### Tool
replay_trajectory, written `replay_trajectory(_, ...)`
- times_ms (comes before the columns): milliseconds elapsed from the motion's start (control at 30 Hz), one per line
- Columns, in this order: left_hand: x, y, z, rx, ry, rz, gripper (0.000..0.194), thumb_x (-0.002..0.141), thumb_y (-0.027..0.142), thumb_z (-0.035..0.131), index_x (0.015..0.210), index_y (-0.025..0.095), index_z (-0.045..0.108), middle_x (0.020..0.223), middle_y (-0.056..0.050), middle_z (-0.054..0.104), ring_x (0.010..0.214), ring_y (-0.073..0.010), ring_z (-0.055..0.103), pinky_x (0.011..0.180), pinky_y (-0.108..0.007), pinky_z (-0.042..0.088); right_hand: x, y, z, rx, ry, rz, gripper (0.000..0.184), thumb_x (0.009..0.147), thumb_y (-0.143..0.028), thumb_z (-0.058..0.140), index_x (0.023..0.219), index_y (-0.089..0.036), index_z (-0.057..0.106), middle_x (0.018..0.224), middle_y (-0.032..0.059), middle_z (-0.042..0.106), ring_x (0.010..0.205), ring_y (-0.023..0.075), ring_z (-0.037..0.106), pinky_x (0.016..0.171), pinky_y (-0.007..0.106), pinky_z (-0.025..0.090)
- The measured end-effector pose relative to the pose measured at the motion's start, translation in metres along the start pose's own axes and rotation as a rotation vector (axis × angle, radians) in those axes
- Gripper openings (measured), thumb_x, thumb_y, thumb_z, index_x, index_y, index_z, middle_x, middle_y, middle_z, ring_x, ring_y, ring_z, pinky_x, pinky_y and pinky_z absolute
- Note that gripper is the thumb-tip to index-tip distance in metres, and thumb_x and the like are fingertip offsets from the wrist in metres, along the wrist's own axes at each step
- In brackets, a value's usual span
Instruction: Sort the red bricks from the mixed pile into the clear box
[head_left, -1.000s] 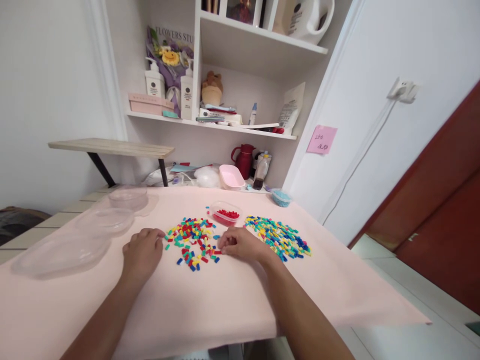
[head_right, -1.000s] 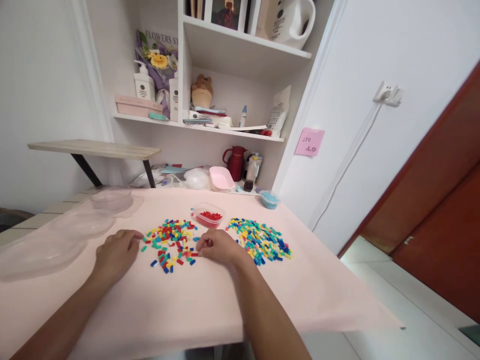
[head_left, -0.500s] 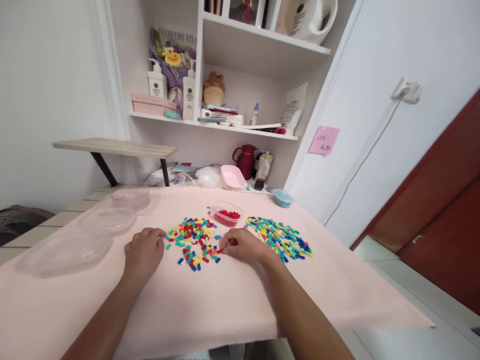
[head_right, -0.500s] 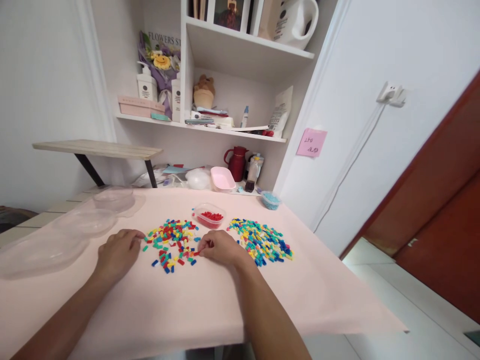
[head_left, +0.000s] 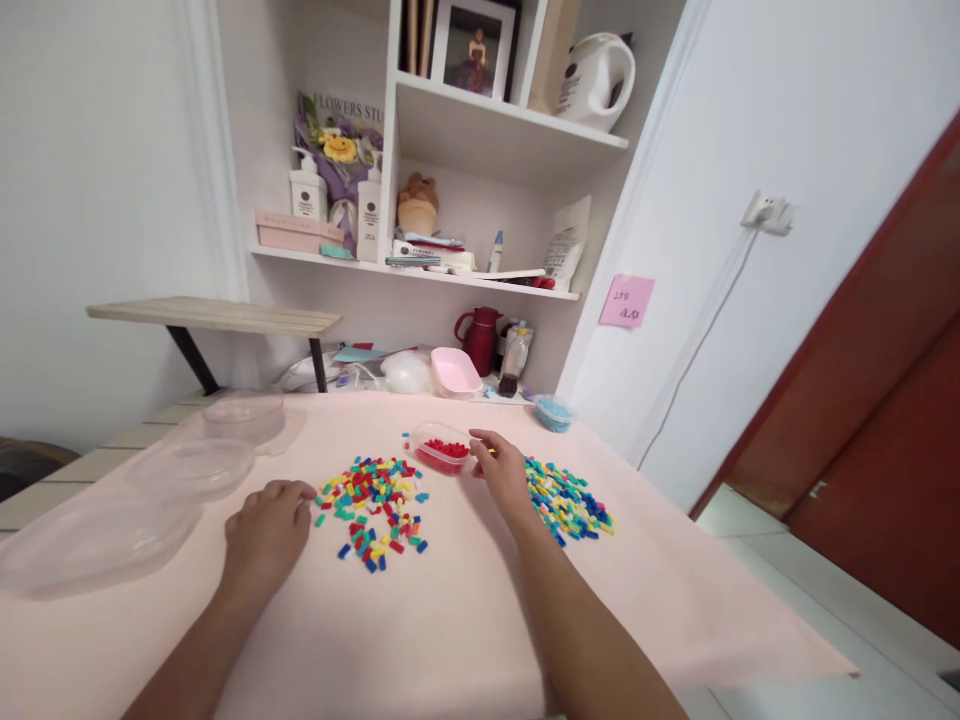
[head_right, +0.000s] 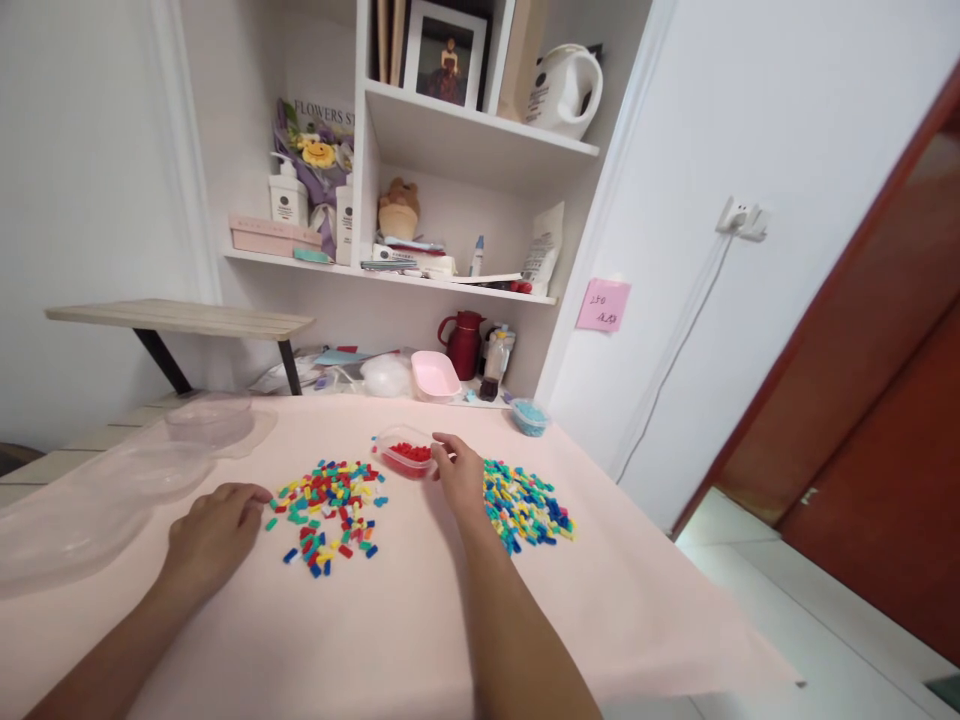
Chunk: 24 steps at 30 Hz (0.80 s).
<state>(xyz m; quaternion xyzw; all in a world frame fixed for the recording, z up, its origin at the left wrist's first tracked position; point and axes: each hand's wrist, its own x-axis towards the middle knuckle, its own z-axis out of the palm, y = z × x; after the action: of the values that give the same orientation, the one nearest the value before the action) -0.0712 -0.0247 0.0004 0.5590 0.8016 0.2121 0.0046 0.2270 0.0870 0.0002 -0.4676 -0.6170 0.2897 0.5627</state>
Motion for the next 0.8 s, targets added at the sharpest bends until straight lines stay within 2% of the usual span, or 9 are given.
replay_trajectory(100,0.000,0.000,0.000,0.003,0.002,0.001,0.035,0.090,0.025,0.036,0.102,0.029,0.068,0.125,-0.006,0.066,0.116,-0.0289,0.057,0.097,-0.049,0.042,-0.004,-0.004,-0.002,0.098,0.021,0.004,0.041,0.084,-0.053,0.056,0.100,-0.018,0.070,0.071,0.0007,0.063,0.048,0.0128,0.055,0.049,0.026,0.044)
replay_trajectory(167,0.000,0.000,0.001,0.005,0.001,0.004,0.036,0.090,0.025,0.035,0.103,0.028,0.068,0.125,-0.006,0.066,0.117,-0.0289,0.057,0.097,-0.049,0.042,-0.010,-0.011,-0.002,0.107,-0.028,-0.006,0.038,0.086,-0.051,0.056,0.098,-0.017,0.071,0.065,-0.0012,0.060,0.046,0.0119,0.051,0.047,0.025,0.041)
replay_trajectory(267,0.000,-0.001,0.002,0.009,0.001,0.012,0.037,0.091,0.025,0.033,0.103,0.028,0.068,0.125,-0.006,0.066,0.116,-0.0284,0.057,0.097,-0.048,0.042,-0.023,-0.022,0.001,0.043,-0.302,-0.064,0.030,0.089,-0.043,0.057,0.094,-0.019,0.074,0.068,-0.0002,0.062,0.051,0.0118,0.052,0.051,0.024,0.043)
replay_trajectory(367,0.000,-0.002,0.003,0.013,0.007,0.015,0.037,0.092,0.026,0.033,0.104,0.028,0.068,0.126,-0.006,0.066,0.116,-0.0279,0.057,0.097,-0.047,0.042,-0.037,-0.027,0.009,-0.066,-0.611,-0.197,0.018,0.087,-0.027,0.062,0.092,-0.021,0.078,0.086,0.0039,0.068,0.073,0.0146,0.060,0.067,0.025,0.049)
replay_trajectory(467,-0.001,-0.003,0.003,0.017,0.012,0.017,0.037,0.092,0.026,0.033,0.104,0.028,0.068,0.126,-0.006,0.066,0.116,-0.0275,0.057,0.096,-0.046,0.043,-0.046,-0.026,0.016,-0.162,-0.741,-0.304,0.030,0.083,-0.009,0.058,0.095,-0.026,0.080,0.098,0.0044,0.066,0.087,0.0150,0.061,0.080,0.025,0.049)
replay_trajectory(567,-0.001,-0.004,0.004,0.017,0.014,0.021,0.038,0.093,0.026,0.032,0.104,0.028,0.068,0.126,-0.006,0.066,0.117,-0.0270,0.057,0.096,-0.045,0.042,-0.048,-0.023,0.019,-0.234,-0.736,-0.355,0.042,0.080,0.001,0.051,0.093,-0.026,0.080,0.099,0.0040,0.064,0.090,0.0148,0.061,0.084,0.026,0.048)
replay_trajectory(700,0.000,-0.004,0.004,0.013,0.010,0.019,0.039,0.093,0.025,0.031,0.105,0.028,0.068,0.127,-0.005,0.065,0.117,-0.0272,0.056,0.098,-0.048,0.041,-0.043,-0.022,0.014,-0.303,-0.616,-0.348,0.038,0.082,0.000,0.048,0.087,-0.022,0.079,0.093,0.0055,0.065,0.089,0.0169,0.061,0.084,0.029,0.048)
replay_trajectory(800,0.001,-0.004,0.004,0.013,0.004,0.017,0.038,0.093,0.025,0.031,0.105,0.028,0.068,0.127,-0.005,0.065,0.117,-0.0278,0.056,0.098,-0.048,0.042,-0.040,-0.023,0.011,-0.332,-0.536,-0.332,0.036,0.083,-0.003,0.048,0.090,-0.022,0.078,0.094,0.0063,0.065,0.086,0.0180,0.060,0.083,0.031,0.048)
